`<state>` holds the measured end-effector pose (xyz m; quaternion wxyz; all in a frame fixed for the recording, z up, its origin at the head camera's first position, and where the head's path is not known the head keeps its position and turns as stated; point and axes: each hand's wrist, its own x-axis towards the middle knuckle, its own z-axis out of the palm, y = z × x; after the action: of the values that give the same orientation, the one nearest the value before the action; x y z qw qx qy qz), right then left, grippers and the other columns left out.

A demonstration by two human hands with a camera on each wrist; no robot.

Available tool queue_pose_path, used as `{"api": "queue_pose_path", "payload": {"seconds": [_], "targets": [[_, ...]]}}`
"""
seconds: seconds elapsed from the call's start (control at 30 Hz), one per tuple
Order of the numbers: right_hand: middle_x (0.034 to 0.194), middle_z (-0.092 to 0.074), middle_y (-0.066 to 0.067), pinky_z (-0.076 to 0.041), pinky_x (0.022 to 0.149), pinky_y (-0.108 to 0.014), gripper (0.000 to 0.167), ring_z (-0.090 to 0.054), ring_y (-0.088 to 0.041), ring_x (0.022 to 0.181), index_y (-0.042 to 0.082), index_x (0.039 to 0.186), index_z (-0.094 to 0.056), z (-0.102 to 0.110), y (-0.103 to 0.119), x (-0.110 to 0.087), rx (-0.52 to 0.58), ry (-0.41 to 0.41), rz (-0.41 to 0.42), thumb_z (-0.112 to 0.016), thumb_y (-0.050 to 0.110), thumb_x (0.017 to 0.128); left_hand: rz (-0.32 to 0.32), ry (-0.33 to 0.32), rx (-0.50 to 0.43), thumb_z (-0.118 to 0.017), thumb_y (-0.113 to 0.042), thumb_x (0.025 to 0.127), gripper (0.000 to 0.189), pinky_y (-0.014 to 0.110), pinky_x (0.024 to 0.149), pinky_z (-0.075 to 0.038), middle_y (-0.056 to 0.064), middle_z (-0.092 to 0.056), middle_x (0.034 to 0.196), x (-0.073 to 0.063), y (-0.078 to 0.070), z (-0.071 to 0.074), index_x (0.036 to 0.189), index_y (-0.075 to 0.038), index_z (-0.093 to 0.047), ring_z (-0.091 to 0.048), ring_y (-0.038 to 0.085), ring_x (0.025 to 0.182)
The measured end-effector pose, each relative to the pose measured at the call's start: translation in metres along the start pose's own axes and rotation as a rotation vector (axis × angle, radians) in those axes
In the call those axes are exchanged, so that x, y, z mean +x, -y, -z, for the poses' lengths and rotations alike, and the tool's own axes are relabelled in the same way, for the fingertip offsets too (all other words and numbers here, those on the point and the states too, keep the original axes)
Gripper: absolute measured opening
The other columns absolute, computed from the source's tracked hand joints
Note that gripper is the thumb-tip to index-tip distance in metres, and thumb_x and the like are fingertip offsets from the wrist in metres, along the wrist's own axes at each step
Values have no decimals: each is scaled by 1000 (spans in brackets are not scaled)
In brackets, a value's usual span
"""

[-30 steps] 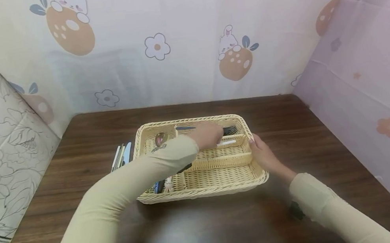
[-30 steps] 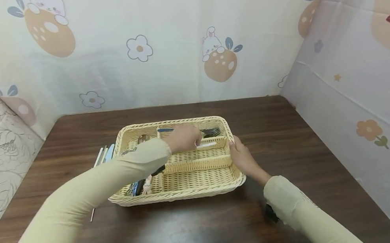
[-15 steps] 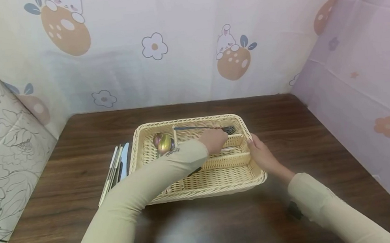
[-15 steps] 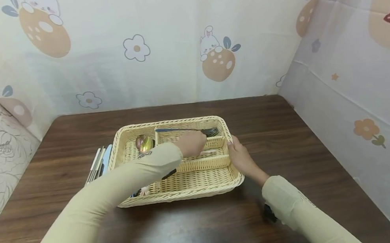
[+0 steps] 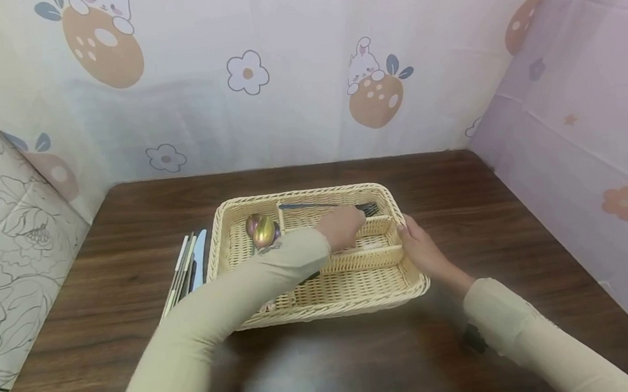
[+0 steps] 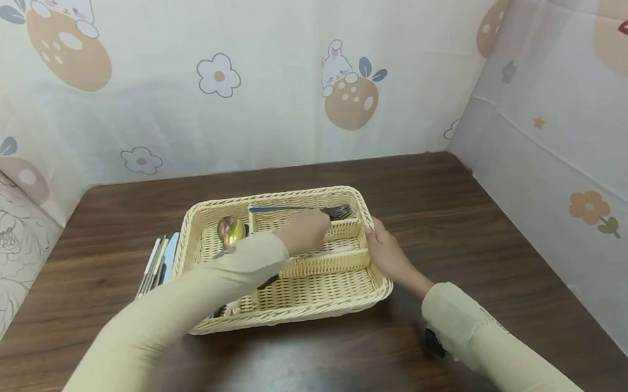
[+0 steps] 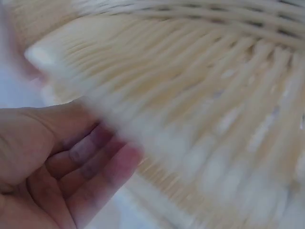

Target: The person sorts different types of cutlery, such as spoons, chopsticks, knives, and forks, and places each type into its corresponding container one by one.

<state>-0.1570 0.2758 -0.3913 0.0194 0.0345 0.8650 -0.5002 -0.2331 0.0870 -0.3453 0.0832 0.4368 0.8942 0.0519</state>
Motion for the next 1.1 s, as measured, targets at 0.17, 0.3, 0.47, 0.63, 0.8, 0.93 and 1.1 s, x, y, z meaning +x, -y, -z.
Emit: {"api": "queue_pose_path", "payload": {"seconds": [0.17,0.3,0.47,0.63,0.8,0.93,1.1], "targets": [[143,-32,-33,-21,108,-56,50,-32,-45,131,1,150,-14,-3,1,2,-14,1,12,-24,22,105,55,-131,-130,-72,-13,84,11,25,67,-50,1,-65,82,-50,23,44,88,-6,-65,-60,14,74],[144,-30,-32,-21,108,-57,50,-31,-46,131,2,150,-15,-3,-1,2,-29,-2,3,-25,22,105,192,-190,-181,-68,-11,87,4,29,66,-52,2,-66,80,-100,62,67,87,-7,-68,-61,16,70],[142,-32,-33,-23,107,-57,51,-35,-46,129,3,150,-14,0,-4,2,-15,1,-16,-24,24,105,326,-292,-169,-69,-9,85,6,42,70,-53,7,-68,86,-160,127,69,89,-5,-70,-63,21,72],[141,-33,-33,-23,107,-57,53,-35,-46,128,3,151,-12,3,-5,2,-22,10,-17,-23,27,105,463,-270,-174,-71,-13,82,9,47,62,-51,9,-69,82,-204,177,42,85,-4,-70,-62,24,67],[139,-35,-34,-24,107,-56,54,-37,-45,127,2,151,-11,5,-5,0,-30,14,-26,-22,28,105,576,-181,-301,-70,-13,82,17,35,48,-44,3,-59,63,-223,204,0,70,-3,-64,-50,15,52],[135,-38,-34,-30,104,-55,54,-43,-45,122,2,150,-11,4,-4,0,-18,19,-20,-21,29,105,624,-159,-383,-63,-7,84,17,30,45,-43,2,-54,54,-228,210,-25,69,1,-64,-50,15,47],[134,-39,-35,-32,103,-55,53,-45,-46,121,2,150,-12,2,-3,0,-28,15,-9,-21,28,105,657,-182,-452,-60,0,82,22,30,47,-50,6,-58,51,-228,207,-38,60,2,-62,-58,17,45]]}}
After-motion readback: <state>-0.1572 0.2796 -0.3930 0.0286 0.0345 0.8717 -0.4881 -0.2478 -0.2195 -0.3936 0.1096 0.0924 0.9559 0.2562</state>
